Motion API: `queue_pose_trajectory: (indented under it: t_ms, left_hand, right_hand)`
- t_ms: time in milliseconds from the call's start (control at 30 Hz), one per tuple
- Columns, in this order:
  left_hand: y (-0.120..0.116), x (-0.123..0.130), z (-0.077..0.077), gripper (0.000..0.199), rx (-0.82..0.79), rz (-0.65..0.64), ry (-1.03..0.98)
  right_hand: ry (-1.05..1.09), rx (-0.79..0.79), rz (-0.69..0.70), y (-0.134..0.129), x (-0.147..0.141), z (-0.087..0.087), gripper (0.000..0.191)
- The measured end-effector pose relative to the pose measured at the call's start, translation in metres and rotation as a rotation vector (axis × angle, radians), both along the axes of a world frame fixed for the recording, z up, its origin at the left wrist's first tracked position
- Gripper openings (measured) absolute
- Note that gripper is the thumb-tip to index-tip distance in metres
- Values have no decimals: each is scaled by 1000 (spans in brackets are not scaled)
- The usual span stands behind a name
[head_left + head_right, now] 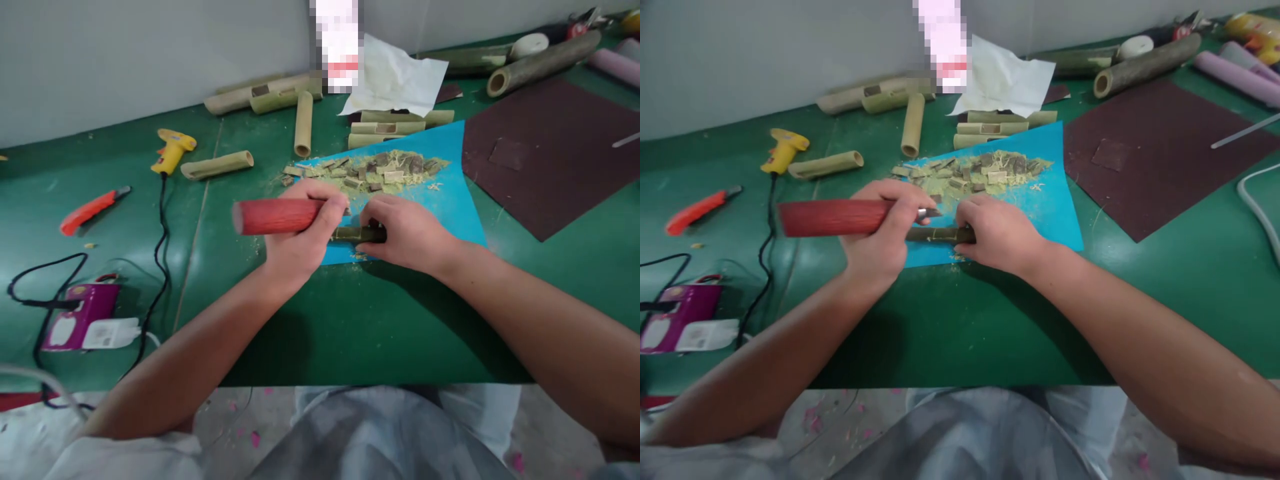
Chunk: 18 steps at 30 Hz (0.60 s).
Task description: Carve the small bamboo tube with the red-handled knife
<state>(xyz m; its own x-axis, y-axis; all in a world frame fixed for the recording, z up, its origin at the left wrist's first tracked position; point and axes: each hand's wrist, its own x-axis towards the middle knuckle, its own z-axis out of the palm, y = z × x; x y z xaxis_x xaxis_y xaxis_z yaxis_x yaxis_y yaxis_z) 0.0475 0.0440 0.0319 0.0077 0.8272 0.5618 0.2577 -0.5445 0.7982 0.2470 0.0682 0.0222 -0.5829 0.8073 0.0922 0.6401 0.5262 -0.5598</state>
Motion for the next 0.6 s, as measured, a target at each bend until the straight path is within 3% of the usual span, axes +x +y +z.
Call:
queue_pose_trajectory:
  t_ms: [133,333,600]
  left_hand:
    - [1,7,-10,38,-148,-31,-6]
    - [12,13,-19,47,-198,20,-142]
    - [19,24,-14,47,-215,41,-258]
  right_hand:
    - [-30,-6,-12,1,4,2,22]
    - [-16,48,33,0,11,1,18]
    - [-7,49,-42,2,11,3,13]
